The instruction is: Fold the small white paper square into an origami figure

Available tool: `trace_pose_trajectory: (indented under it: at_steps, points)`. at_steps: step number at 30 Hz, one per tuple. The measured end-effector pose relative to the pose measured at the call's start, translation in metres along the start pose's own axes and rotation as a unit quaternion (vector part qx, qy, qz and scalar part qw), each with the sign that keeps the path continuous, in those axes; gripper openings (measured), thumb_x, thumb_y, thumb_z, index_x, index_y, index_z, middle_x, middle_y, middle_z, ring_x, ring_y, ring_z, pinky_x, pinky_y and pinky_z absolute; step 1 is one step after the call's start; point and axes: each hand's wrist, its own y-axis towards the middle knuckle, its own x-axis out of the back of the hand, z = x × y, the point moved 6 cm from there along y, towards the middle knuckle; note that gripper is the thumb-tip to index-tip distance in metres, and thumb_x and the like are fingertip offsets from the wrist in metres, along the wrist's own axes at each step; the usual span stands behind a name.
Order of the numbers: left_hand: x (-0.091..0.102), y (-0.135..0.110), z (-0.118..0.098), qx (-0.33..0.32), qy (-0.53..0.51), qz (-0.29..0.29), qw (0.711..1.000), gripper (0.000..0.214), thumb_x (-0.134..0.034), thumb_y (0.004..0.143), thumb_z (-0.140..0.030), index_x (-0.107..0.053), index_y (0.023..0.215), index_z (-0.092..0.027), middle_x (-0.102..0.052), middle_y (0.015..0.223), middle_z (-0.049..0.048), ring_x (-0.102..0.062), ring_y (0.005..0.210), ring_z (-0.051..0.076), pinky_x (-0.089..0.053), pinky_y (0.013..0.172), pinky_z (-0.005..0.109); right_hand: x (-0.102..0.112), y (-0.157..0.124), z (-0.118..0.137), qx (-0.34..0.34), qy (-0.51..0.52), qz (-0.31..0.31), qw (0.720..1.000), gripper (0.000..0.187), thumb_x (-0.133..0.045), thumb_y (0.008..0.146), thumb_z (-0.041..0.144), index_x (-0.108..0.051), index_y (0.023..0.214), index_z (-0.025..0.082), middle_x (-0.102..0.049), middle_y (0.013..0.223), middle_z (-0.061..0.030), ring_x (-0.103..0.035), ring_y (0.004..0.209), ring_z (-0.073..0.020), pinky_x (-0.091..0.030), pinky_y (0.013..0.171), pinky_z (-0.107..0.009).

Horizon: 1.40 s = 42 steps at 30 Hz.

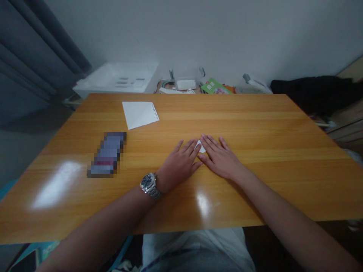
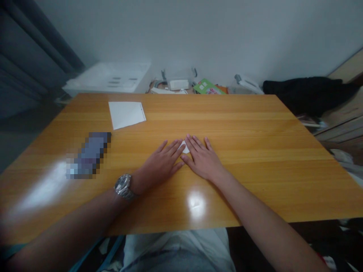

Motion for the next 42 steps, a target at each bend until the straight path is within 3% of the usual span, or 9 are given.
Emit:
trace_pose_trajectory:
  at_steps: [11, 19, 25, 35, 42]
  points:
    - [-0.002, -0.007, 0.004, 0.022, -0.002, 0.002, 1.000, 0.065, -0.032, 0.107, -0.048, -0.037, 0.155, -0.005, -0.033, 0.163, 0.0183, -0.028, 0.154, 0.027, -0.022, 0.128, 0.048, 0.000, 0.000, 0.001, -0.006, 0.002, -0.011, 1.000, 0.072, -0.022, 0.104, 0.061, -0.017, 0.165, 0.022, -0.022, 0.169, -0.0082, -0.021, 0.157, -0.0247, -0.011, 0.127, -0.056]
    - [0.002, -0.031, 0.020, 0.037, -0.009, -0.010, 0.999, 0.061, -0.035, 0.107, -0.045, -0.036, 0.157, -0.009, -0.035, 0.162, 0.0169, -0.032, 0.153, 0.026, -0.023, 0.128, 0.048, -0.001, 0.001, 0.001, -0.007, -0.001, -0.012, 1.000, 0.074, -0.020, 0.104, 0.062, -0.015, 0.165, 0.021, -0.021, 0.169, -0.0084, -0.021, 0.157, -0.0264, -0.014, 0.126, -0.058]
    - [0.002, -0.033, 0.021, 0.043, -0.010, -0.008, 0.999, 0.061, -0.033, 0.108, -0.044, -0.035, 0.157, -0.008, -0.033, 0.163, 0.0162, -0.030, 0.153, 0.026, -0.026, 0.127, 0.049, 0.002, 0.000, 0.002, 0.000, -0.009, -0.007, 1.000, 0.073, -0.019, 0.104, 0.062, -0.017, 0.165, 0.021, -0.021, 0.169, -0.0080, -0.021, 0.157, -0.0244, -0.014, 0.127, -0.054]
    - [0.002, -0.032, 0.022, 0.042, -0.023, -0.017, 0.999, 0.060, -0.034, 0.107, -0.044, -0.036, 0.157, -0.010, -0.035, 0.162, 0.0163, -0.033, 0.152, 0.026, -0.025, 0.127, 0.049, 0.008, -0.019, -0.032, -0.016, -0.023, -0.027, 0.999, 0.073, -0.022, 0.105, 0.060, -0.017, 0.165, 0.018, -0.025, 0.168, -0.0115, -0.024, 0.155, -0.0240, -0.022, 0.127, -0.047]
    - [0.009, -0.027, 0.029, 0.041, -0.040, 0.009, 0.998, 0.056, -0.035, 0.107, -0.045, -0.042, 0.153, -0.013, -0.042, 0.159, 0.0146, -0.041, 0.148, 0.026, -0.029, 0.124, 0.050, 0.006, -0.022, -0.037, -0.029, -0.025, -0.026, 0.999, 0.073, -0.022, 0.105, 0.059, -0.020, 0.164, 0.015, -0.025, 0.168, -0.0120, -0.025, 0.155, -0.0249, -0.023, 0.126, -0.047]
